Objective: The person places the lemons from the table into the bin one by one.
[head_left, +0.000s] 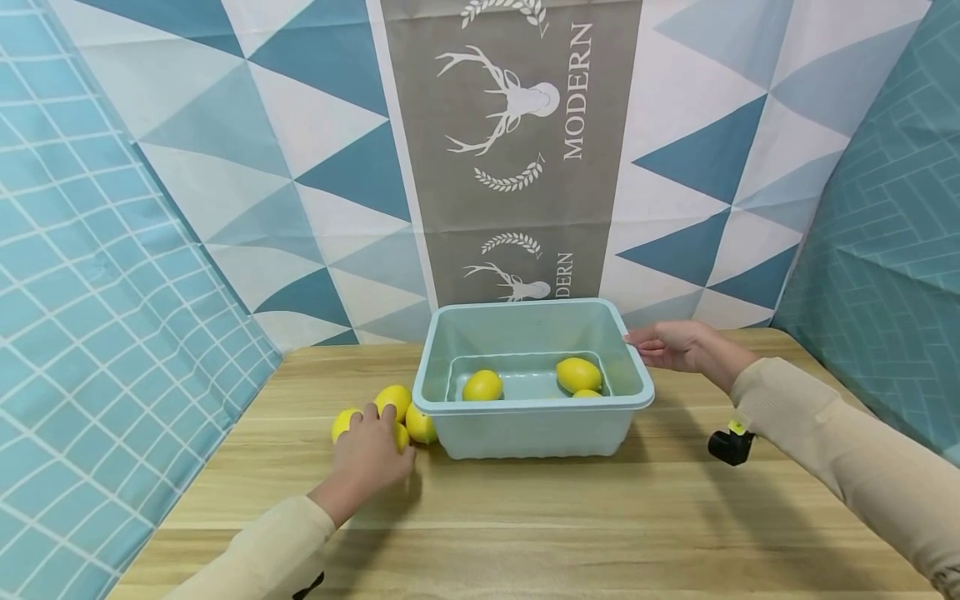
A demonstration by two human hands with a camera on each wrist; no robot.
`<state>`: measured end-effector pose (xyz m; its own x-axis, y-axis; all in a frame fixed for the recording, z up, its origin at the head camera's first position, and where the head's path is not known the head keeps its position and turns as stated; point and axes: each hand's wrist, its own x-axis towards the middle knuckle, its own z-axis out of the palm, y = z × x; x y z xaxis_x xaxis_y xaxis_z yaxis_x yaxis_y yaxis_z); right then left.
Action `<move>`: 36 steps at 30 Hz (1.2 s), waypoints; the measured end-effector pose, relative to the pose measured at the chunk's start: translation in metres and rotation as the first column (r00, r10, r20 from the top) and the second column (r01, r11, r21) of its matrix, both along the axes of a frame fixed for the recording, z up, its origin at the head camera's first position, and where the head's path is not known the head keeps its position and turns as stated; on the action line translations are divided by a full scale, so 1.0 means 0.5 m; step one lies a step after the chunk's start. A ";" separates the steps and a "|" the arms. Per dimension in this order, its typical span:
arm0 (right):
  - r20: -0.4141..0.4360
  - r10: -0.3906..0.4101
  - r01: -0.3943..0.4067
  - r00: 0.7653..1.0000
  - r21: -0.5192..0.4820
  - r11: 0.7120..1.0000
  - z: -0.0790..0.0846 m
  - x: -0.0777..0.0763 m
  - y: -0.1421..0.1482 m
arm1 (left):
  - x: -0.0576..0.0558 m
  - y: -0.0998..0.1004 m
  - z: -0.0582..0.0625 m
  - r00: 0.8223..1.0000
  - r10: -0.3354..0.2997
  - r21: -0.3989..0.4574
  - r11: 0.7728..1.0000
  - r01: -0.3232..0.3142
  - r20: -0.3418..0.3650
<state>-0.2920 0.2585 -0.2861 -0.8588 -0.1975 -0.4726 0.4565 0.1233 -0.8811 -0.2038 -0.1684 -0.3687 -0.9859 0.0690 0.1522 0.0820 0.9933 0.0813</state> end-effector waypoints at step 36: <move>0.014 -0.022 0.022 1.000 -0.022 1.000 -0.001 0.000 0.002 | 0.024 0.013 -0.005 0.985 -0.174 -0.036 0.984 0.174 0.006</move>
<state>-0.2918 0.2594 -0.2866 -0.8566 -0.1889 -0.4802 0.4711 0.0935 -0.8771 -0.1916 -0.1621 -0.3714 -0.9587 0.2453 0.1437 0.2541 0.9661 0.0465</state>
